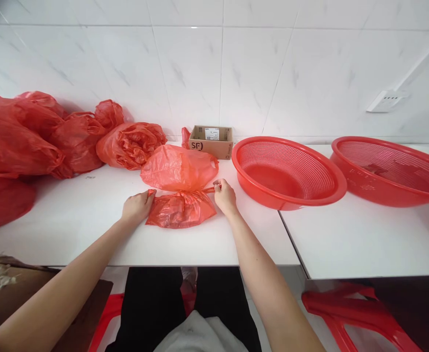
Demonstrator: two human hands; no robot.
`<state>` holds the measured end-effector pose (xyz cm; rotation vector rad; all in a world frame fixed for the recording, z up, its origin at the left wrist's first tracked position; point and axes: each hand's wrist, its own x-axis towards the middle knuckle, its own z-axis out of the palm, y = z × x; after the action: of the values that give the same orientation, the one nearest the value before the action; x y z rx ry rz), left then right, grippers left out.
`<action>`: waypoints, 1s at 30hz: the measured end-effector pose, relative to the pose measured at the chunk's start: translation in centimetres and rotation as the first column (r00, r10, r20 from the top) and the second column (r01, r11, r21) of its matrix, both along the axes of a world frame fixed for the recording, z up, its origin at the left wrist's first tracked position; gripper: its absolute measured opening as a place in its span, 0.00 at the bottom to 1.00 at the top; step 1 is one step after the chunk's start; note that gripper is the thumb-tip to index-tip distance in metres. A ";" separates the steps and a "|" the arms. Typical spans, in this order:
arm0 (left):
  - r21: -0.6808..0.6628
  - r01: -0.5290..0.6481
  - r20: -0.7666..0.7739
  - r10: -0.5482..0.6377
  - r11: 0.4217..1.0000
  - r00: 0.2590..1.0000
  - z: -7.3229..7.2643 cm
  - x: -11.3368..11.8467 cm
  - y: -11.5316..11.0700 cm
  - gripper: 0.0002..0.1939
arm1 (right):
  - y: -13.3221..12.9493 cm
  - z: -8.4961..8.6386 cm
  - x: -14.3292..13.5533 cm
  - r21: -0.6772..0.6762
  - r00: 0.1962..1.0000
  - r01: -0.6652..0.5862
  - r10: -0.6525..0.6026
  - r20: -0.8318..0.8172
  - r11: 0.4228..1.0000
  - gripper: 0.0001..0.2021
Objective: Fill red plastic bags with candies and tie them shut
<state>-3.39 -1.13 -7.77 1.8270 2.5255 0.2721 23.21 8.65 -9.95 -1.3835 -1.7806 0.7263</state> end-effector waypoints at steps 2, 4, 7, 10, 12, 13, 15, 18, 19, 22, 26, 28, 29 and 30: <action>-0.007 -0.038 0.013 0.038 0.999 0.999 0.3 -0.5 0.1 0.16 | 0.3 -0.1 0.2 -0.001 0.999 0.033 -0.033 -0.018 0.999 0.08; -0.011 -0.043 0.035 0.043 0.999 0.998 0.8 -0.7 -0.1 0.17 | 0.7 -0.2 0.6 0.005 0.997 0.061 -0.061 -0.042 0.998 0.08; 0.047 -0.015 0.055 0.012 0.999 0.998 2.3 0.1 -0.9 0.16 | 1.1 -0.5 1.3 0.012 0.993 0.079 -0.078 -0.091 0.997 0.10; 0.172 0.097 0.024 -0.102 0.980 0.994 3.9 2.6 -1.7 0.17 | 1.1 -0.8 1.6 0.003 0.992 0.061 -0.060 -0.111 0.998 0.10; 0.190 0.256 0.014 -0.263 0.948 0.965 4.4 4.8 -1.4 0.16 | 0.9 -0.9 1.4 -0.005 0.993 0.039 -0.039 -0.109 0.999 0.09; 0.176 0.336 0.023 -0.345 0.925 0.938 4.5 5.9 -1.0 0.15 | 0.7 -0.9 1.4 -0.008 0.994 0.024 -0.024 -0.110 1.000 0.09; 0.137 0.435 0.056 -0.445 0.890 0.894 4.3 7.5 0.2 0.14 | 0.4 -0.8 1.3 -0.008 0.992 -0.017 0.016 -0.121 1.000 0.09; 0.073 0.444 0.112 -0.450 0.893 0.886 3.8 8.4 1.9 0.18 | 0.1 -0.5 1.5 -0.003 0.983 -0.092 0.090 -0.161 0.996 0.12; 0.041 0.441 0.135 -0.443 0.896 0.886 3.8 8.3 2.1 0.19 | 0.1 -0.5 1.5 0.000 0.978 -0.112 0.111 -0.178 0.994 0.13; -0.089 0.483 0.228 -0.454 0.871 0.861 4.6 7.4 1.6 0.21 | 0.1 -0.3 1.8 0.003 0.964 -0.152 0.149 -0.221 0.988 0.16; -0.245 0.569 0.390 -0.458 0.785 0.799 7.5 4.8 -0.7 0.17 | 0.3 -0.3 1.9 -0.022 0.960 -0.168 0.159 -0.233 0.986 0.17; -0.280 0.588 0.470 -0.426 0.759 0.774 9.4 2.7 -1.8 0.11 | 0.2 -0.3 1.9 -0.042 0.963 -0.166 0.153 -0.223 0.985 0.17; -0.294 0.590 0.506 -0.401 0.752 0.763 10.4 1.2 -2.3 0.09 | 0.2 -0.3 1.8 -0.054 0.966 -0.163 0.148 -0.214 0.985 0.17; -0.309 0.586 0.538 -0.371 0.749 0.757 11.4 -0.4 -2.6 0.09 | 0.2 -0.3 1.8 -0.066 0.969 -0.157 0.141 -0.203 0.985 0.17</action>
<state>-3.78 -3.76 3.60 1.8680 1.5461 0.0499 25.03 8.89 -10.27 -1.1927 -1.7255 0.9923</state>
